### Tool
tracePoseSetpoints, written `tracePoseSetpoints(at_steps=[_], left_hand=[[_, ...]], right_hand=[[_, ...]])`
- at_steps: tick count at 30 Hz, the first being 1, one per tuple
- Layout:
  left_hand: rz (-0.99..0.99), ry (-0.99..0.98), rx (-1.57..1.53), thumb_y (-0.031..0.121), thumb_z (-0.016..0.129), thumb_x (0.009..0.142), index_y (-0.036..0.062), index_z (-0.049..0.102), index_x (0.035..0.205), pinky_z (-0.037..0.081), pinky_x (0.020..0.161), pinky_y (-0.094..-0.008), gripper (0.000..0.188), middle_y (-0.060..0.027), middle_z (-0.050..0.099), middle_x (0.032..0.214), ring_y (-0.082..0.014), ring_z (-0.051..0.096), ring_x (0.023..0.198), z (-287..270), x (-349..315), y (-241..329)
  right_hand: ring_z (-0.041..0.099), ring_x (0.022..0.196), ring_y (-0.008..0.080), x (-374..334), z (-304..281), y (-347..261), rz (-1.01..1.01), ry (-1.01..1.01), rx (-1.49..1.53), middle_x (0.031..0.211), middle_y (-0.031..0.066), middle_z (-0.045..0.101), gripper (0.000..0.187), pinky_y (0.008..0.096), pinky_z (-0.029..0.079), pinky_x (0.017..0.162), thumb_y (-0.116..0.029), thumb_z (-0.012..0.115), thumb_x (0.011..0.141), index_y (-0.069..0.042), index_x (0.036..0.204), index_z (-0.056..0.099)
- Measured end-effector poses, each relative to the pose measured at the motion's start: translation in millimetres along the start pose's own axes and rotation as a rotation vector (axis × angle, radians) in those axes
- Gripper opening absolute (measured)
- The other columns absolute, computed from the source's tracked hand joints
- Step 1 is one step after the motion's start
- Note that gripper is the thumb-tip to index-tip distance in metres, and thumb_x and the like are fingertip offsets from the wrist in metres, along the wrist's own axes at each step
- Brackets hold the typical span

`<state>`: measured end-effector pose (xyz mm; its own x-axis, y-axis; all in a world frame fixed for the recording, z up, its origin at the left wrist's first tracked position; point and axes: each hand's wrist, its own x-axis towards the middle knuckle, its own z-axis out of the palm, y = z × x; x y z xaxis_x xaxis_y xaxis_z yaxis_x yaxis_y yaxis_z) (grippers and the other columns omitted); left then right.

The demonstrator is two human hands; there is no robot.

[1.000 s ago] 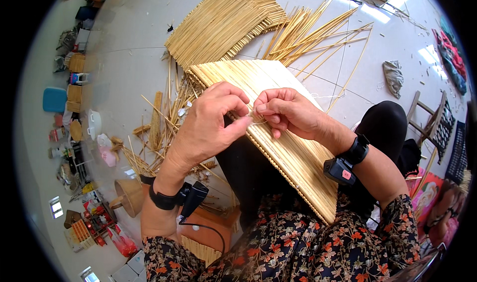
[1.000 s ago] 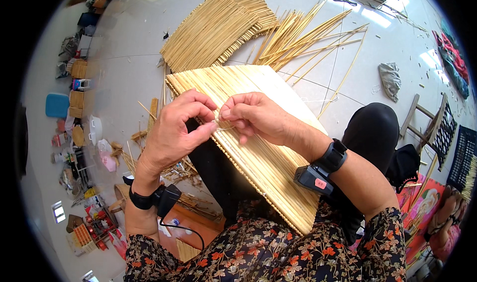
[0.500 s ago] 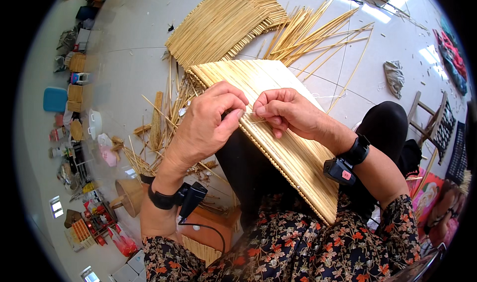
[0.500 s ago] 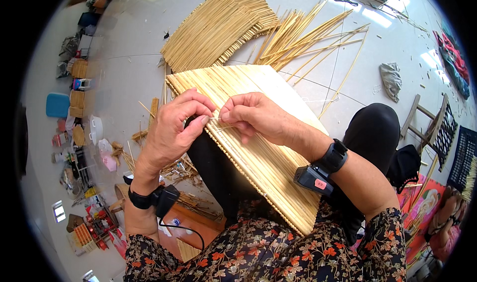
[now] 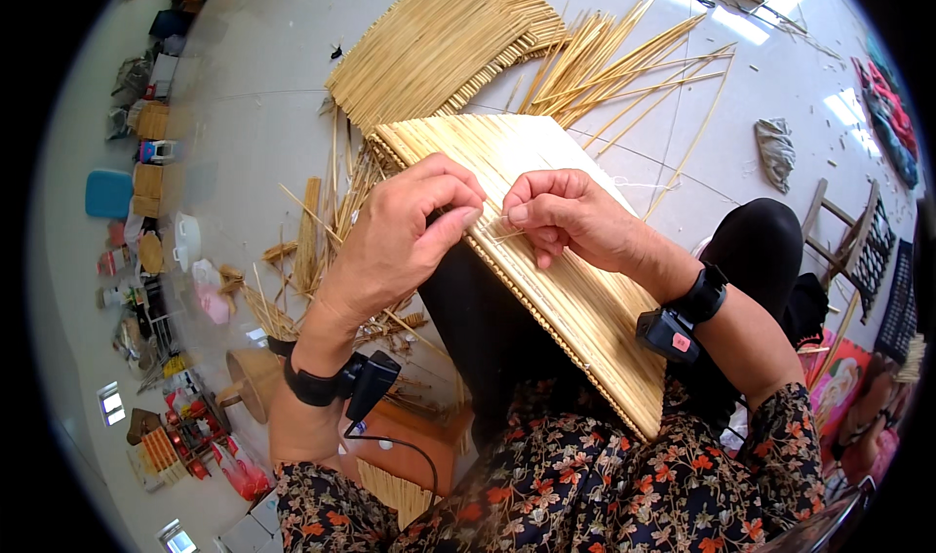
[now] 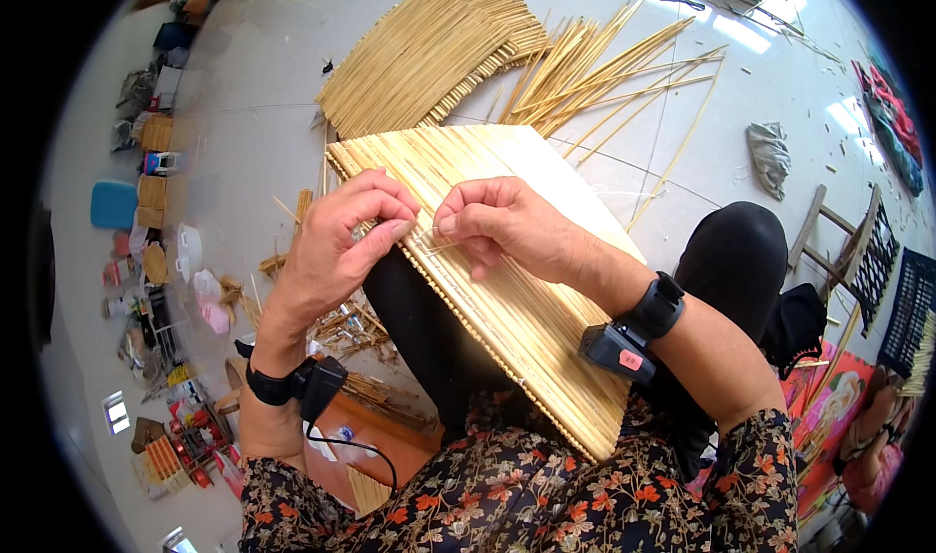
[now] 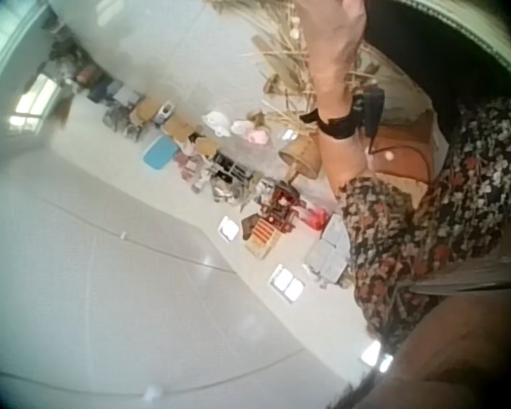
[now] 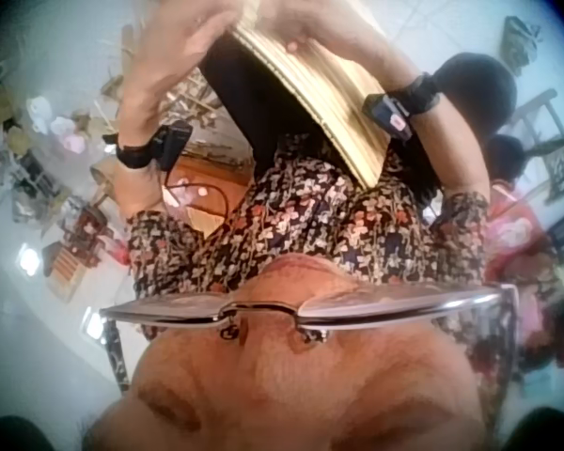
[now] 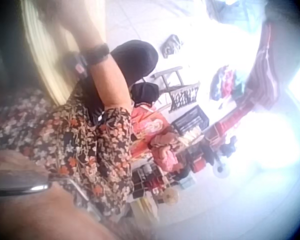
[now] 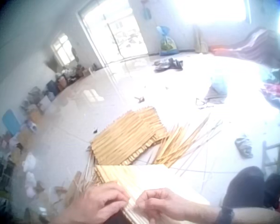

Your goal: The person threads a thin straw strip through a larger bamboo or straw mat by hand and trims the excess length using a small hand tool.

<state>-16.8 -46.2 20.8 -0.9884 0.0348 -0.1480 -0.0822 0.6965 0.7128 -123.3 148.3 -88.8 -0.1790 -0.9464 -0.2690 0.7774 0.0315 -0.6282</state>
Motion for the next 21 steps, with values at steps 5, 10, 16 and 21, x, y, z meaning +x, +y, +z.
tracePoseSetpoints(at_steps=[5, 10, 16, 21], left_hand=[[-0.011, 0.011, -0.045, 0.003, 0.068, 0.090, -0.0027, 0.069, 0.099, 0.052, 0.088, -0.0313, 0.011, -0.0092, 0.067, 0.110, -0.0209, 0.067, 0.098, 1, 0, 1], [-0.008, -0.007, -0.006, 0.003, 0.068, 0.087, -0.0038, 0.070, 0.093, 0.054, 0.086, -0.0334, 0.009, -0.0094, 0.068, 0.102, -0.0237, 0.067, 0.095, 6, -1, 0], [-0.039, 0.002, -0.071, 0.003, 0.070, 0.085, -0.0033, 0.072, 0.089, 0.054, 0.085, -0.0327, 0.007, -0.0080, 0.069, 0.100, -0.0224, 0.067, 0.093, 6, 0, -6], [0.014, 0.008, -0.039, 0.001, 0.069, 0.085, -0.0036, 0.070, 0.087, 0.054, 0.084, -0.0330, 0.005, -0.0081, 0.070, 0.098, -0.0225, 0.067, 0.092, 5, 0, -3]], right_hand=[[0.047, 0.056, 0.0028, 1, -2, 0, 0.011, -0.018, 0.060, 0.068, -0.0047, 0.054, 0.010, 0.0240, 0.055, 0.058, -0.009, 0.061, 0.097, -0.003, 0.100, 0.069], [0.045, 0.055, 0.0016, 1, -4, 6, 0.019, -0.083, 0.152, 0.079, -0.0014, 0.062, 0.010, 0.0227, 0.055, 0.056, -0.009, 0.062, 0.098, -0.001, 0.102, 0.068], [0.044, 0.054, 0.0011, 2, -7, 9, 0.013, -0.094, 0.200, 0.085, -0.0005, 0.065, 0.011, 0.0224, 0.055, 0.055, -0.009, 0.062, 0.098, -0.001, 0.103, 0.067], [0.045, 0.055, 0.0017, 5, -9, 11, 0.012, -0.070, 0.210, 0.079, -0.0031, 0.060, 0.010, 0.0228, 0.056, 0.055, -0.008, 0.061, 0.098, -0.001, 0.103, 0.066]])
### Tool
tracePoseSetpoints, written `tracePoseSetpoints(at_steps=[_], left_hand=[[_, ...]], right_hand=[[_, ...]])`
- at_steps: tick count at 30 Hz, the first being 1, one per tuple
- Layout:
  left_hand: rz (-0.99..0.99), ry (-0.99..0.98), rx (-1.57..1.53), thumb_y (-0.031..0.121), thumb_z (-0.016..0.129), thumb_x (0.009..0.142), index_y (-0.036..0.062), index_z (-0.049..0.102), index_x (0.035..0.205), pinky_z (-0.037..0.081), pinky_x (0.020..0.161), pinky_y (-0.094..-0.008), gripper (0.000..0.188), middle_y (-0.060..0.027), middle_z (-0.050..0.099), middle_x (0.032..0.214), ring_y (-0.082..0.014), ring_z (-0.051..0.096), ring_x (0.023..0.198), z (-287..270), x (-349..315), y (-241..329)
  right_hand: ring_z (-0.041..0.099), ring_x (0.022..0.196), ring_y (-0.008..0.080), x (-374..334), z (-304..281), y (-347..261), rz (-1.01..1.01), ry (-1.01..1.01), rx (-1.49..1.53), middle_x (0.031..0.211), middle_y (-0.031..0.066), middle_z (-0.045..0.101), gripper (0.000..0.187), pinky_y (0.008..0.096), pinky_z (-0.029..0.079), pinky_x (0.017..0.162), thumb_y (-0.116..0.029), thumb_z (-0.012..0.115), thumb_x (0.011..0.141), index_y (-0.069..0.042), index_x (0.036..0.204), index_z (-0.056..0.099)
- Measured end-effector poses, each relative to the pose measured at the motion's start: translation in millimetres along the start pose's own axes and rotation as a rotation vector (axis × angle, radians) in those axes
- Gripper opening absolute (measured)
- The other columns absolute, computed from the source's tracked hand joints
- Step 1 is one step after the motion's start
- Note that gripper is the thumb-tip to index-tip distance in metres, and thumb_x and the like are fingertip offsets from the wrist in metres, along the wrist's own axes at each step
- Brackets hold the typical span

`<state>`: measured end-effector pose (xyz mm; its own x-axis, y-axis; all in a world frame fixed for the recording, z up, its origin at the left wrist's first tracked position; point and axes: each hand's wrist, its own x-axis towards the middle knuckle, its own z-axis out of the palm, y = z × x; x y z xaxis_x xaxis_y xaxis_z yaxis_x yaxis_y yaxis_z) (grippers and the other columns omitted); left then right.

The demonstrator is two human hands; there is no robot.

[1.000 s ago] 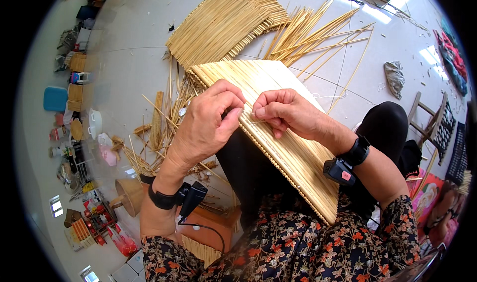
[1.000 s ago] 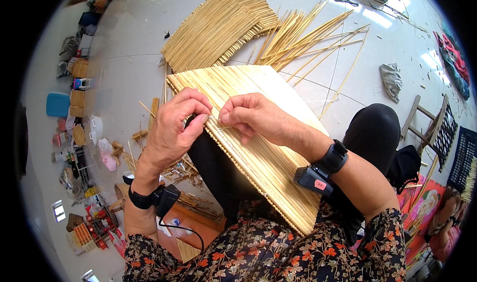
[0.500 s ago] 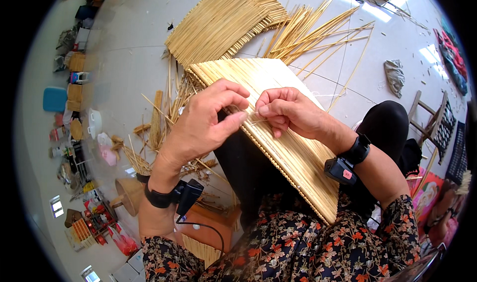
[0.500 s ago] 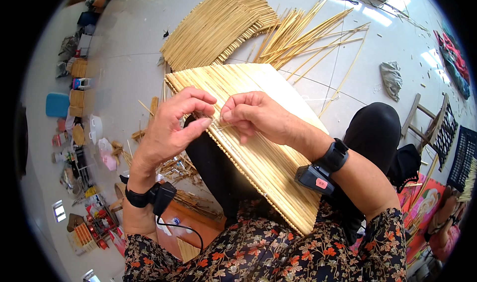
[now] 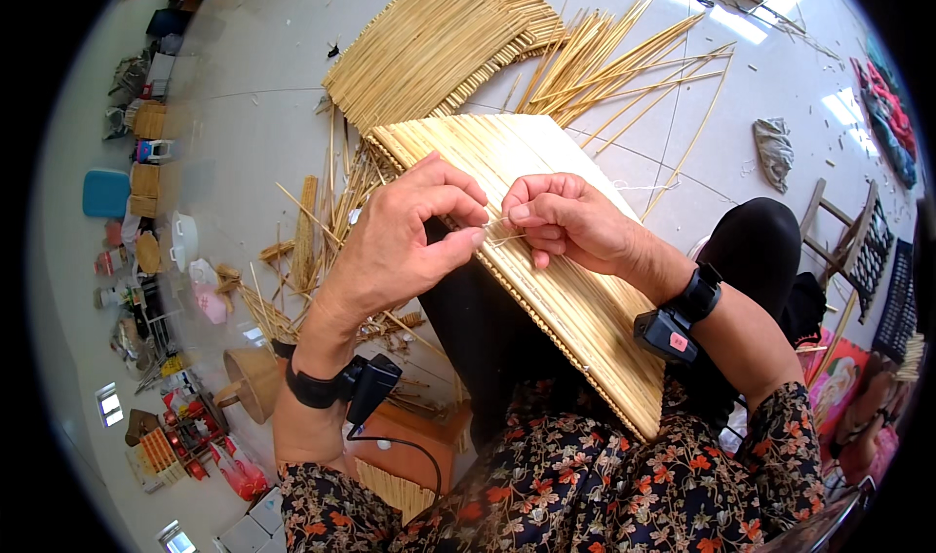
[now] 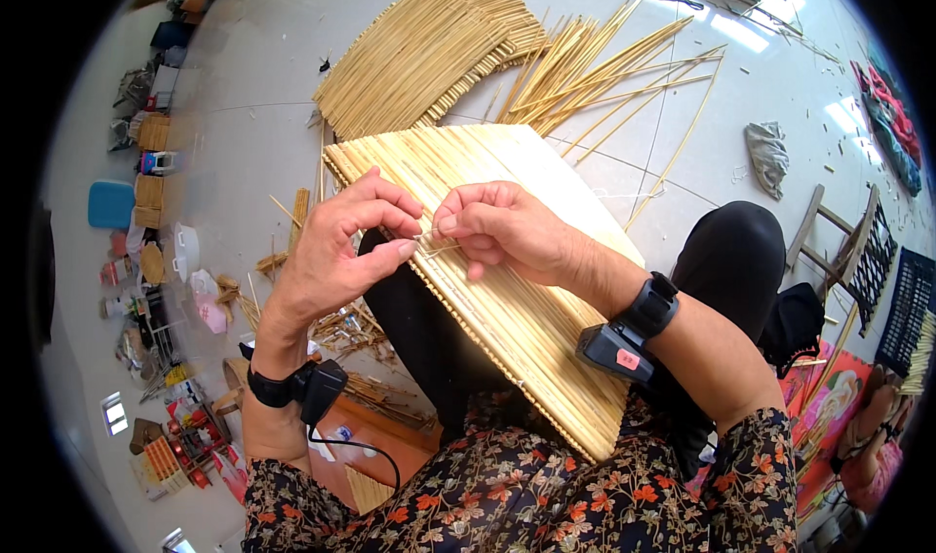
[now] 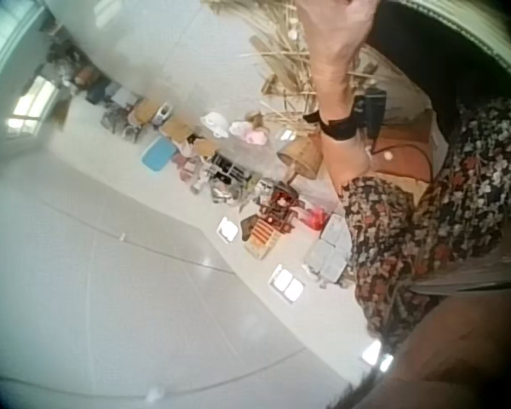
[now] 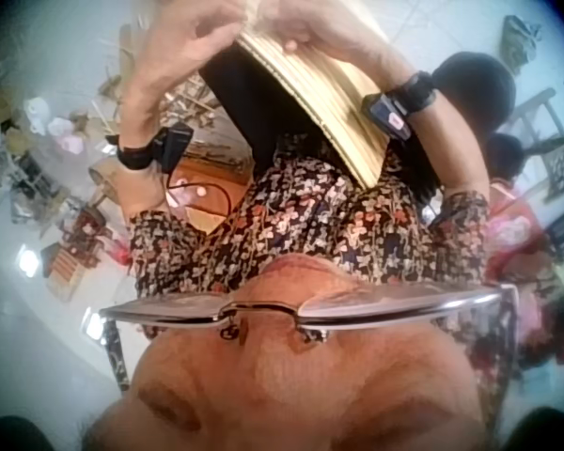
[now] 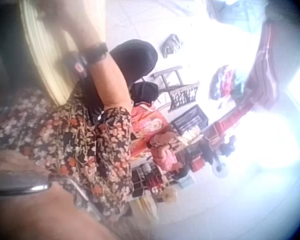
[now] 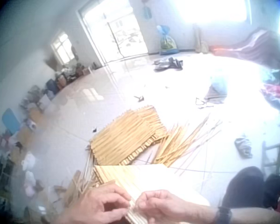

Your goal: The person threads a thin straw strip through a larger bamboo or straw mat by hand and trims the excess length using a small hand tool.

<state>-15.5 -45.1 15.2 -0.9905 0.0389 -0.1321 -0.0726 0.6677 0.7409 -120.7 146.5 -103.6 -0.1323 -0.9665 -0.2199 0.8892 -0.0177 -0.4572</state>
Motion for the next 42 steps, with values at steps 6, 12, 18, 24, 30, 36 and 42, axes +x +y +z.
tracePoseSetpoints(at_steps=[6, 12, 18, 24, 30, 36, 42], left_hand=[[-0.028, 0.023, 0.020, 0.001, 0.068, 0.085, -0.0038, 0.068, 0.085, 0.054, 0.083, -0.0331, 0.004, -0.0090, 0.070, 0.097, -0.0231, 0.067, 0.091, 4, 1, 2], [-0.051, 0.025, -0.017, -0.001, 0.067, 0.086, -0.0040, 0.068, 0.087, 0.054, 0.082, -0.0326, 0.004, -0.0087, 0.070, 0.098, -0.0215, 0.067, 0.089, 3, 0, 2], [-0.044, 0.009, -0.051, 0.000, 0.068, 0.086, -0.0036, 0.069, 0.089, 0.054, 0.080, -0.0309, 0.006, -0.0080, 0.070, 0.098, -0.0185, 0.068, 0.087, -3, 0, 0], [-0.072, -0.060, -0.015, 0.002, 0.070, 0.087, -0.0005, 0.069, 0.089, 0.049, 0.095, -0.0331, 0.003, -0.0058, 0.072, 0.100, -0.0187, 0.067, 0.093, -6, 1, 8], [-0.058, -0.022, 0.022, 0.000, 0.070, 0.086, -0.0013, 0.068, 0.088, 0.052, 0.086, -0.0312, 0.003, -0.0059, 0.070, 0.097, -0.0182, 0.067, 0.091, -1, 0, 4], [-0.064, 0.048, 0.029, -0.001, 0.069, 0.085, -0.0024, 0.067, 0.086, 0.053, 0.085, -0.0313, 0.003, -0.0077, 0.069, 0.095, -0.0194, 0.066, 0.087, 5, 0, 6], [-0.006, 0.174, 0.122, -0.003, 0.069, 0.080, -0.0024, 0.064, 0.079, 0.054, 0.076, -0.0348, 0.005, -0.0095, 0.065, 0.088, -0.0252, 0.066, 0.081, 17, -1, 9]], right_hand=[[0.047, 0.056, 0.0022, 1, 3, -3, -0.007, 0.033, -0.044, 0.071, -0.0052, 0.052, 0.011, 0.0237, 0.058, 0.056, -0.009, 0.060, 0.099, -0.001, 0.103, 0.067], [0.047, 0.056, 0.0023, 1, 5, -5, -0.002, 0.040, -0.101, 0.068, -0.0052, 0.051, 0.011, 0.0234, 0.058, 0.055, -0.009, 0.060, 0.099, -0.001, 0.102, 0.067], [0.047, 0.055, 0.0026, 1, 4, -4, -0.005, 0.035, -0.108, 0.068, -0.0047, 0.051, 0.011, 0.0229, 0.056, 0.054, -0.009, 0.060, 0.099, -0.001, 0.102, 0.068], [0.048, 0.056, 0.0027, 0, 6, -5, 0.004, 0.051, -0.101, 0.069, -0.0040, 0.052, 0.011, 0.0231, 0.057, 0.055, -0.009, 0.061, 0.099, -0.001, 0.102, 0.068], [0.049, 0.056, 0.0025, 0, 6, -5, 0.006, 0.044, -0.106, 0.070, -0.0039, 0.054, 0.010, 0.0233, 0.057, 0.055, -0.009, 0.062, 0.098, -0.002, 0.102, 0.068], [0.047, 0.056, 0.0020, -1, 8, -7, -0.004, 0.016, -0.189, 0.068, -0.0053, 0.053, 0.009, 0.0234, 0.054, 0.055, -0.010, 0.063, 0.098, -0.003, 0.100, 0.068], [0.045, 0.056, 0.0015, -2, 8, -6, -0.032, -0.020, -0.262, 0.065, -0.0077, 0.051, 0.010, 0.0223, 0.050, 0.055, -0.014, 0.063, 0.099, -0.006, 0.100, 0.069]])
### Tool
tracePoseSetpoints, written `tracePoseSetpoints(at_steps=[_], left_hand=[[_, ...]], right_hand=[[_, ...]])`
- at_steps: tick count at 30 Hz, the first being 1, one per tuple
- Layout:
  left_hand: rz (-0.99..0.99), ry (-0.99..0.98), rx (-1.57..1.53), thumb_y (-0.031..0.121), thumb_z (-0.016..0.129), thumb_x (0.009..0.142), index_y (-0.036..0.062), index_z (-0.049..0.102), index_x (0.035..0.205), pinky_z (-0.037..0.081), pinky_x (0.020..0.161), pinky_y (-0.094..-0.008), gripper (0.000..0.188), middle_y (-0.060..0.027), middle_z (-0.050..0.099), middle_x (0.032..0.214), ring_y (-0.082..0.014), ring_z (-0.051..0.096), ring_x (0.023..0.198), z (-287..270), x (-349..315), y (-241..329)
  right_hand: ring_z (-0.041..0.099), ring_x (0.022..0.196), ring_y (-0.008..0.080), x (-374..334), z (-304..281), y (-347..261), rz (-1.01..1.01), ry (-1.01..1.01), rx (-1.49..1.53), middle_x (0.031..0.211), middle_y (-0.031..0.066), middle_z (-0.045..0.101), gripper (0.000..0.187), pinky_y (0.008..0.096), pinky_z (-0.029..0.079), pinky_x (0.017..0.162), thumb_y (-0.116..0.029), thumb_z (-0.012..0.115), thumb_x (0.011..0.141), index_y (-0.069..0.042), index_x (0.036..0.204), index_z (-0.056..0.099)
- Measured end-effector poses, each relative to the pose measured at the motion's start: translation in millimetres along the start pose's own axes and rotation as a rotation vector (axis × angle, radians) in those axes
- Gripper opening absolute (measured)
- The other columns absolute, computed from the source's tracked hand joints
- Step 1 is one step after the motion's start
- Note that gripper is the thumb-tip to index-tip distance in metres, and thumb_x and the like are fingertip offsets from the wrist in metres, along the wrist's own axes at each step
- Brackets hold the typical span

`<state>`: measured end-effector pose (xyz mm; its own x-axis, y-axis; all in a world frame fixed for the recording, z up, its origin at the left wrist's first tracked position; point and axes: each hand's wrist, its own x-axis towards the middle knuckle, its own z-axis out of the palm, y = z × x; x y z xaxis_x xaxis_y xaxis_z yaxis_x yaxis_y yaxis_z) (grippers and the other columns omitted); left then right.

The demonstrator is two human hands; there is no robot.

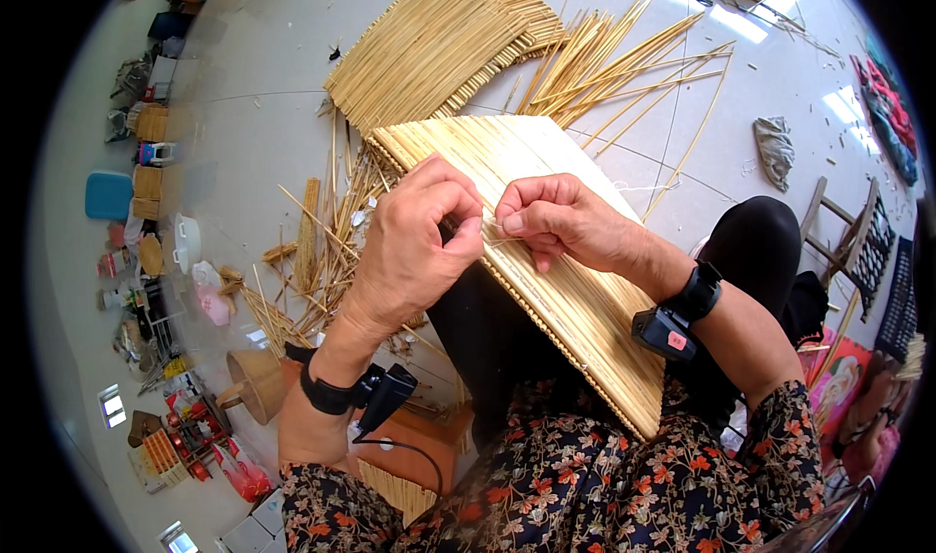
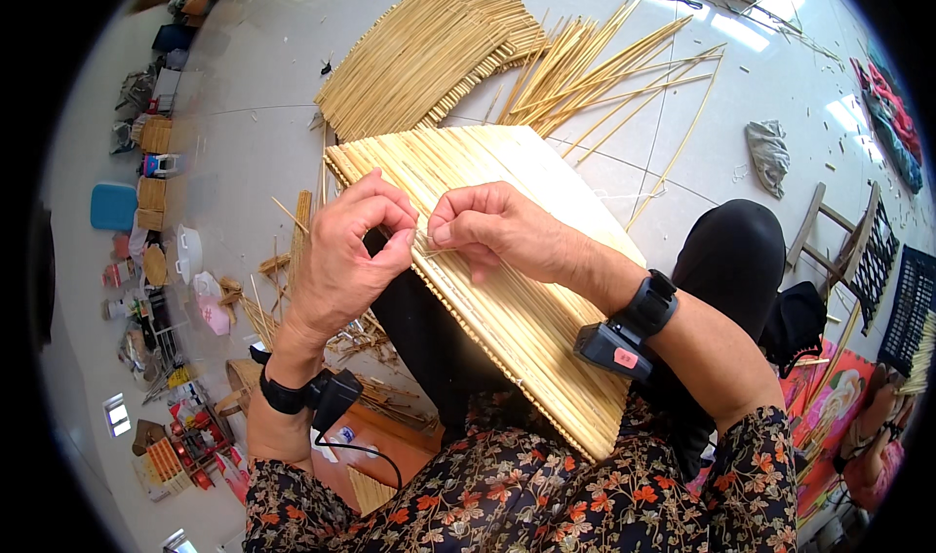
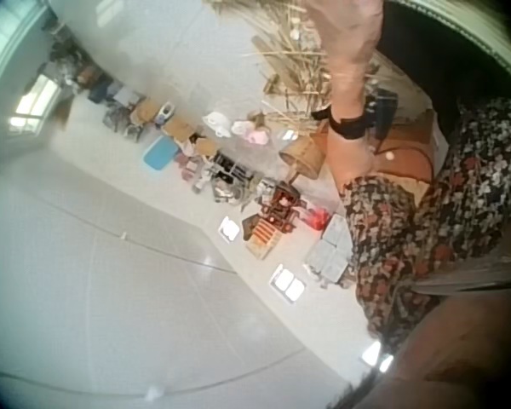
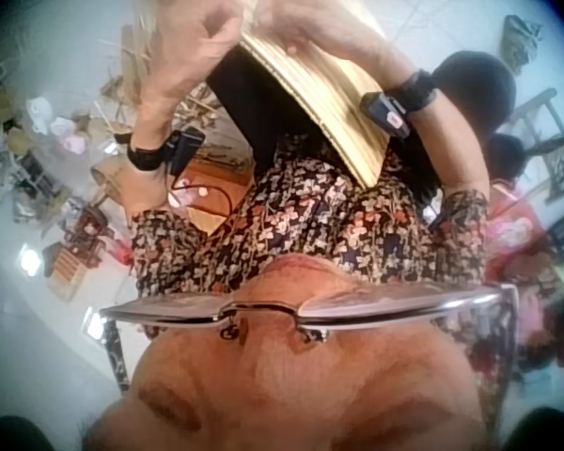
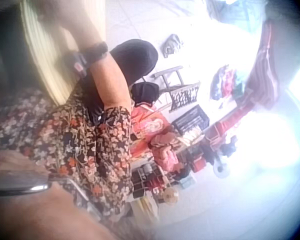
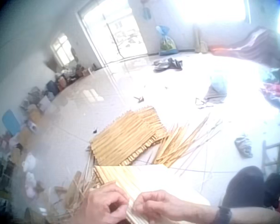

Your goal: The person threads a thin straw strip through a larger bamboo or straw mat by hand and trims the excess length using a small hand tool.

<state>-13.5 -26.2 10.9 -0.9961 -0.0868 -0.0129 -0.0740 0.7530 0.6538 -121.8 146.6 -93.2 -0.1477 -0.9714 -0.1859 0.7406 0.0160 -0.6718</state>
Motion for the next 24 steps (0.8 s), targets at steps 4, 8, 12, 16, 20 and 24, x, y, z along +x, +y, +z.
tracePoseSetpoints(at_steps=[4, 8, 12, 16, 20, 24], left_hand=[[0.017, -0.022, -0.002, -0.003, 0.069, 0.081, -0.0025, 0.064, 0.081, 0.054, 0.082, -0.0323, 0.005, -0.0086, 0.066, 0.091, -0.0239, 0.065, 0.082, -2, -2, -5], [0.042, -0.102, -0.133, -0.003, 0.069, 0.085, -0.0030, 0.067, 0.087, 0.054, 0.088, -0.0306, 0.002, -0.0069, 0.069, 0.096, -0.0205, 0.066, 0.086, -13, 0, -16], [-0.009, -0.124, -0.214, -0.002, 0.068, 0.088, -0.0034, 0.069, 0.092, 0.054, 0.088, -0.0306, 0.005, -0.0069, 0.070, 0.099, -0.0184, 0.067, 0.092, -20, -1, -14], [0.010, -0.087, -0.175, -0.001, 0.067, 0.088, -0.0032, 0.069, 0.094, 0.054, 0.087, -0.0305, 0.006, -0.0084, 0.070, 0.102, -0.0190, 0.068, 0.094, -17, 0, -13], [0.020, -0.104, -0.154, 0.000, 0.067, 0.089, -0.0028, 0.069, 0.095, 0.054, 0.086, -0.0311, 0.007, -0.0093, 0.069, 0.105, -0.0207, 0.068, 0.093, -16, -1, -14], [0.020, -0.148, -0.142, 0.001, 0.067, 0.089, -0.0030, 0.069, 0.094, 0.054, 0.085, -0.0320, 0.007, -0.0094, 0.069, 0.103, -0.0222, 0.068, 0.093, -13, 0, -19]], right_hand=[[0.044, 0.055, 0.0018, -1, 1, -1, -0.001, 0.005, -0.009, 0.067, -0.0073, 0.052, 0.011, 0.0219, 0.050, 0.056, -0.015, 0.063, 0.099, -0.005, 0.100, 0.069], [0.050, 0.056, 0.0028, -1, -2, 1, -0.005, 0.024, -0.003, 0.069, -0.0048, 0.056, 0.010, 0.0223, 0.053, 0.057, -0.012, 0.062, 0.100, -0.004, 0.101, 0.068], [0.063, 0.062, 0.0066, 0, -6, -5, 0.036, 0.078, 0.051, 0.072, -0.0006, 0.061, 0.011, 0.0235, 0.059, 0.057, -0.012, 0.062, 0.100, -0.002, 0.101, 0.068], [0.059, 0.059, 0.0050, -2, -2, -12, 0.068, 0.061, -0.050, 0.073, -0.0016, 0.062, 0.011, 0.0231, 0.057, 0.057, -0.012, 0.063, 0.099, -0.003, 0.099, 0.069], [0.054, 0.057, 0.0026, -4, 1, -18, 0.105, -0.016, -0.151, 0.077, -0.0023, 0.065, 0.011, 0.0222, 0.056, 0.058, -0.011, 0.064, 0.097, -0.004, 0.098, 0.072], [0.053, 0.058, 0.0008, -5, 0, -14, 0.122, -0.016, -0.054, 0.084, -0.0013, 0.070, 0.012, 0.0214, 0.056, 0.059, -0.012, 0.065, 0.096, -0.004, 0.102, 0.073]])
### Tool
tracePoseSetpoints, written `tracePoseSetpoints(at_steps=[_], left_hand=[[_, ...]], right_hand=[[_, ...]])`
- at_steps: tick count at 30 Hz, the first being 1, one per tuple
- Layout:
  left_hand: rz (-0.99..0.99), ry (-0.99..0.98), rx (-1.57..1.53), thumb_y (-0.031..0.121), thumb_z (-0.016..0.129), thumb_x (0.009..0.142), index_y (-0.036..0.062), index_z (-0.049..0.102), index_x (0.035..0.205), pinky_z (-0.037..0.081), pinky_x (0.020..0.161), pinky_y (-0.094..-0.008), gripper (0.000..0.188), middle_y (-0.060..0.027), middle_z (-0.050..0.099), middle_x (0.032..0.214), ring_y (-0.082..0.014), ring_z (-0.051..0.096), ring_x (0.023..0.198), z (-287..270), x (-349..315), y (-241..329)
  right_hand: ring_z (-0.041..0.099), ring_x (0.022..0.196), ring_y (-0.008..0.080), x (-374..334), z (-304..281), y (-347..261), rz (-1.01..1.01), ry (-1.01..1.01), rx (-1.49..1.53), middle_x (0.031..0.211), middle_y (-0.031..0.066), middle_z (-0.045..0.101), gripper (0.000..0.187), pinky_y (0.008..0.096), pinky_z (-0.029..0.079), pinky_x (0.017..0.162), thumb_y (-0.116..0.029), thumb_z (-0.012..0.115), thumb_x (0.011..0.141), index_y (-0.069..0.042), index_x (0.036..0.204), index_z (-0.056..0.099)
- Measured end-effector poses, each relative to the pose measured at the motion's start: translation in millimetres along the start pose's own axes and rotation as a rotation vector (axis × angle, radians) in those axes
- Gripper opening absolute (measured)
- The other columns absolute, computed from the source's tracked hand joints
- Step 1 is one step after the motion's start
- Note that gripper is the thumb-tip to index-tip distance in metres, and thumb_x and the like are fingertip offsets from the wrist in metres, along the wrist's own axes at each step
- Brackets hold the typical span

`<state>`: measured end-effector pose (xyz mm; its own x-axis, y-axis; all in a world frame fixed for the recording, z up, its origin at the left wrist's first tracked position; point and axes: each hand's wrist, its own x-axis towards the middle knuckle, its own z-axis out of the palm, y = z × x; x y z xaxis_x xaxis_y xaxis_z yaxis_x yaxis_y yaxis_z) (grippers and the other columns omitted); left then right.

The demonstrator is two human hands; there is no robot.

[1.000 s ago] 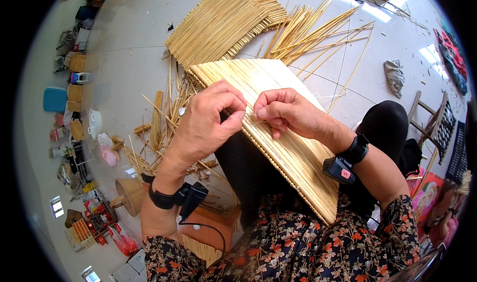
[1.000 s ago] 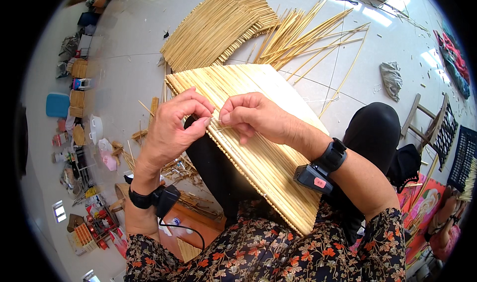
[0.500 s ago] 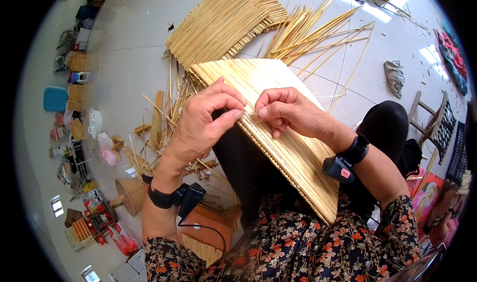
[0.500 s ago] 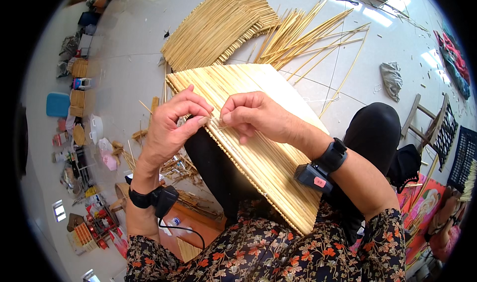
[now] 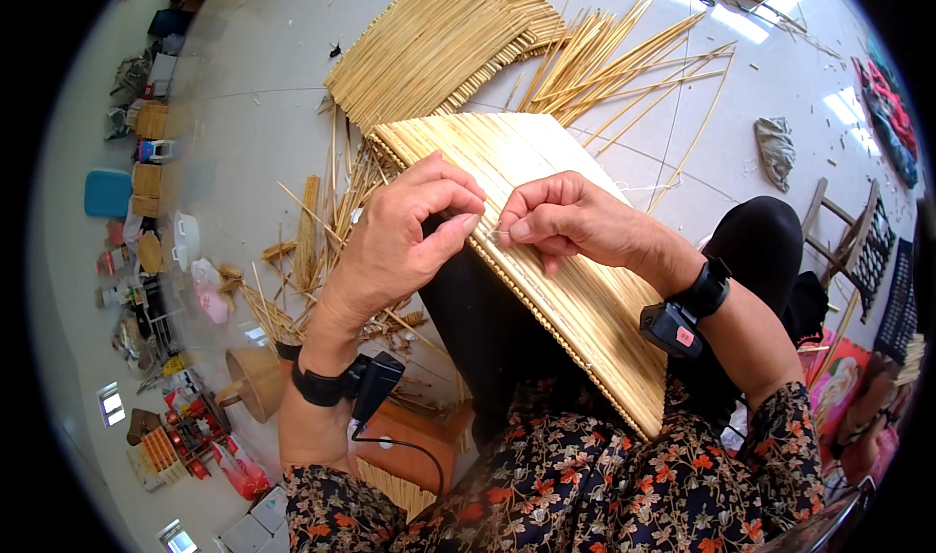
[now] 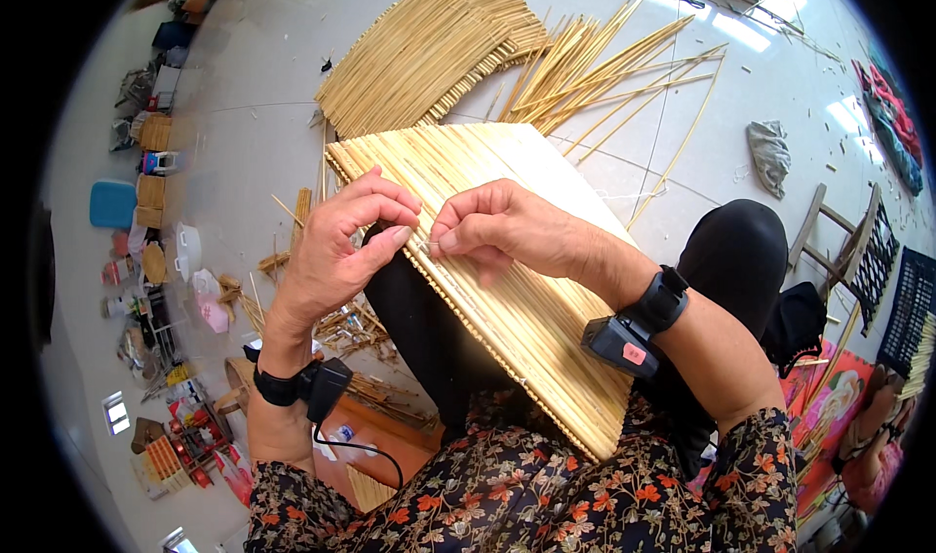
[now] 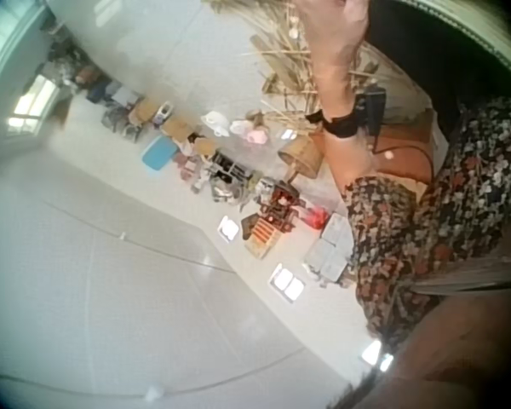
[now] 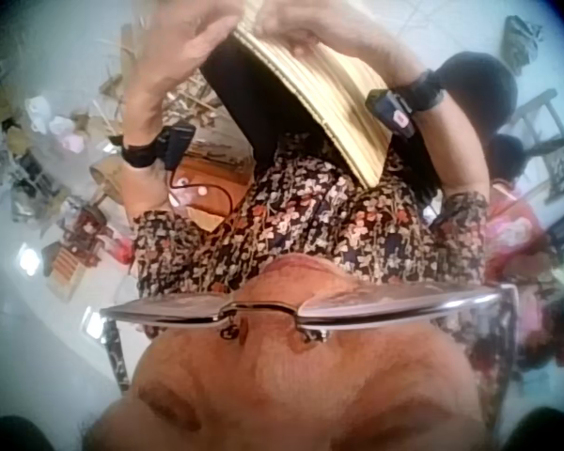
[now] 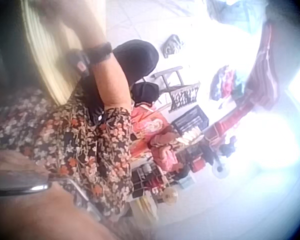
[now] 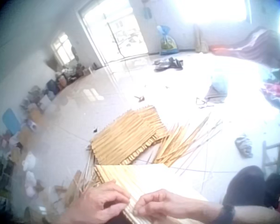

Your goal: The person threads a thin straw strip through a larger bamboo or straw mat by hand and trims the excess length using a small hand tool.

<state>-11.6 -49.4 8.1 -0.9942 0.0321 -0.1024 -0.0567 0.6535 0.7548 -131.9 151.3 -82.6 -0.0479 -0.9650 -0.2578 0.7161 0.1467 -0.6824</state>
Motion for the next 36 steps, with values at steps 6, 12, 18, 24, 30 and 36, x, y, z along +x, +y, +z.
tracePoseSetpoints(at_steps=[6, 12, 18, 24, 30, 36], left_hand=[[-0.021, 0.014, -0.003, 0.001, 0.068, 0.088, -0.0031, 0.070, 0.092, 0.054, 0.084, -0.0327, 0.006, -0.0092, 0.069, 0.101, -0.0230, 0.068, 0.092, 1, -2, 1], [0.055, -0.024, 0.057, 0.003, 0.069, 0.087, -0.0024, 0.072, 0.092, 0.053, 0.086, -0.0340, 0.007, -0.0092, 0.070, 0.100, -0.0236, 0.065, 0.096, -1, 0, 4], [-0.106, 0.005, -0.055, 0.008, 0.071, 0.087, -0.0018, 0.072, 0.091, 0.051, 0.088, -0.0354, 0.011, -0.0090, 0.069, 0.099, -0.0238, 0.063, 0.096, 7, 6, 10], [-0.175, -0.004, -0.099, 0.008, 0.069, 0.088, -0.0026, 0.067, 0.087, 0.050, 0.089, -0.0359, 0.011, -0.0103, 0.067, 0.098, -0.0242, 0.063, 0.096, 6, 7, 10], [-0.081, 0.041, 0.101, 0.008, 0.066, 0.093, -0.0025, 0.063, 0.091, 0.049, 0.087, -0.0330, 0.011, -0.0096, 0.064, 0.104, -0.0206, 0.062, 0.096, 11, 1, 14], [-0.025, 0.118, 0.149, 0.006, 0.066, 0.093, -0.0028, 0.062, 0.091, 0.049, 0.084, -0.0324, 0.009, -0.0102, 0.063, 0.103, -0.0214, 0.061, 0.092, 20, -2, 12]], right_hand=[[0.052, 0.059, 0.0007, 2, -7, 10, -0.022, -0.065, 0.092, 0.084, -0.0012, 0.069, 0.013, 0.0223, 0.058, 0.061, -0.013, 0.065, 0.098, -0.003, 0.104, 0.071], [0.051, 0.058, 0.0020, 5, -8, 14, -0.091, 0.021, 0.121, 0.074, -0.0033, 0.063, 0.011, 0.0219, 0.056, 0.060, -0.014, 0.066, 0.098, -0.004, 0.100, 0.071], [0.053, 0.058, 0.0043, 6, -4, 13, -0.152, 0.088, 0.028, 0.069, -0.0031, 0.062, 0.011, 0.0201, 0.043, 0.055, -0.015, 0.068, 0.097, -0.005, 0.095, 0.072], [0.053, 0.058, 0.0039, 2, -2, 10, -0.145, 0.069, 0.015, 0.070, -0.0031, 0.063, 0.010, 0.0199, 0.043, 0.056, -0.014, 0.068, 0.097, -0.005, 0.097, 0.073], [0.049, 0.058, 0.0032, 0, 0, 7, -0.157, 0.017, -0.069, 0.070, -0.0046, 0.060, 0.011, 0.0200, 0.040, 0.055, -0.011, 0.065, 0.098, -0.003, 0.095, 0.071], [0.049, 0.059, 0.0031, -1, 1, 9, -0.175, 0.012, -0.086, 0.070, -0.0048, 0.060, 0.011, 0.0202, 0.041, 0.055, -0.011, 0.064, 0.098, -0.004, 0.095, 0.071]])
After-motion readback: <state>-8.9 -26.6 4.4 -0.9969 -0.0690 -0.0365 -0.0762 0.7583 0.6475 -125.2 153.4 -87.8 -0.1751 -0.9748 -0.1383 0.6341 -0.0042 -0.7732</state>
